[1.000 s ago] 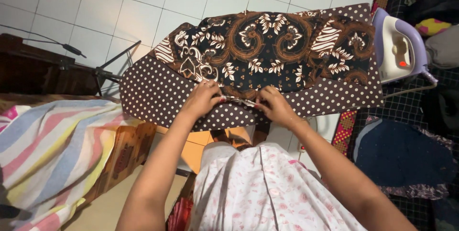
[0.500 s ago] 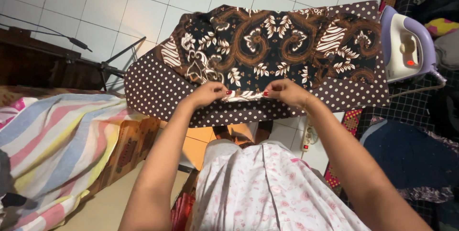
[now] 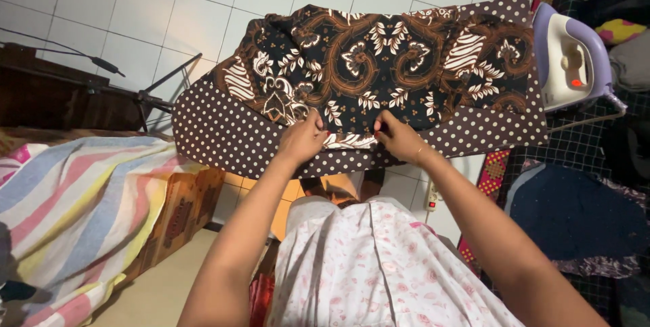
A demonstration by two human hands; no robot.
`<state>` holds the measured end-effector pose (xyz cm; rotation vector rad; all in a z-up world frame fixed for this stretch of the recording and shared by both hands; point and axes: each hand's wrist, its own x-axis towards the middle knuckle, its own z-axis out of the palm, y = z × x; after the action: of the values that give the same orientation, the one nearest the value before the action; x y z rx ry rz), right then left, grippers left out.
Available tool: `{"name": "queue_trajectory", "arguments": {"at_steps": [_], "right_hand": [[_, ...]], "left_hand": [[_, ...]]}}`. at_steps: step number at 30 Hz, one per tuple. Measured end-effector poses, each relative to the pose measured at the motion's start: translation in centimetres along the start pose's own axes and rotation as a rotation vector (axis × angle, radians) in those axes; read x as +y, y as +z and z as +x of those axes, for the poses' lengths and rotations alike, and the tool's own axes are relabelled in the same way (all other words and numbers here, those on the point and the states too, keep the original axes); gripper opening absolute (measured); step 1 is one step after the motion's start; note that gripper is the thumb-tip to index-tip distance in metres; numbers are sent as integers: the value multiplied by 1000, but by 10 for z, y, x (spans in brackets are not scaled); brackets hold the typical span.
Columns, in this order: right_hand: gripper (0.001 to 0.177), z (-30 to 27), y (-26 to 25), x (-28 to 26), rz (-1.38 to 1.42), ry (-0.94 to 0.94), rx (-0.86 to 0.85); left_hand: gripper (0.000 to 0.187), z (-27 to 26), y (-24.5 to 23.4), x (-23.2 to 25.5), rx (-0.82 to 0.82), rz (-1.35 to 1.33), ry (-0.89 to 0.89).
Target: The person irons a patterned dress laid out on an ironing board. They repeatedly smooth the fabric with their hands and move the iron across different sections, adjusting the garment as needed.
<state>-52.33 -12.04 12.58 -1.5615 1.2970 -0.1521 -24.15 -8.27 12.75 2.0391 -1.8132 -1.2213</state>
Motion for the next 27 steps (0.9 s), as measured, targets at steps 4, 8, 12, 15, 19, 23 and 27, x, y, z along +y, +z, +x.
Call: {"name": "queue_trajectory", "arguments": {"at_steps": [4, 8, 12, 15, 19, 23, 27], "right_hand": [[23, -29, 25, -23, -144, -36, 386], [25, -38, 57, -15, -149, -283, 774], [24, -43, 69, 12, 216, 40, 733], [21, -55, 68, 11, 500, 257, 561], [31, -67, 55, -16, -6, -71, 605], [20, -51, 37, -22, -192, -319, 609], [17, -48, 17, -20, -256, -502, 496]], "left_hand": [[33, -22, 20, 2, 538, 142, 300], [38, -39, 43, 10, 531, 30, -128], [42, -57, 63, 19, 374, -288, -455], [44, -51, 93, 9, 405, -903, -529], [39, -25, 148, -18, 228, -1585, -530], [44, -7, 182, -12, 214, -1791, -482], [47, 2, 181, 6, 254, -1820, -521]]}}
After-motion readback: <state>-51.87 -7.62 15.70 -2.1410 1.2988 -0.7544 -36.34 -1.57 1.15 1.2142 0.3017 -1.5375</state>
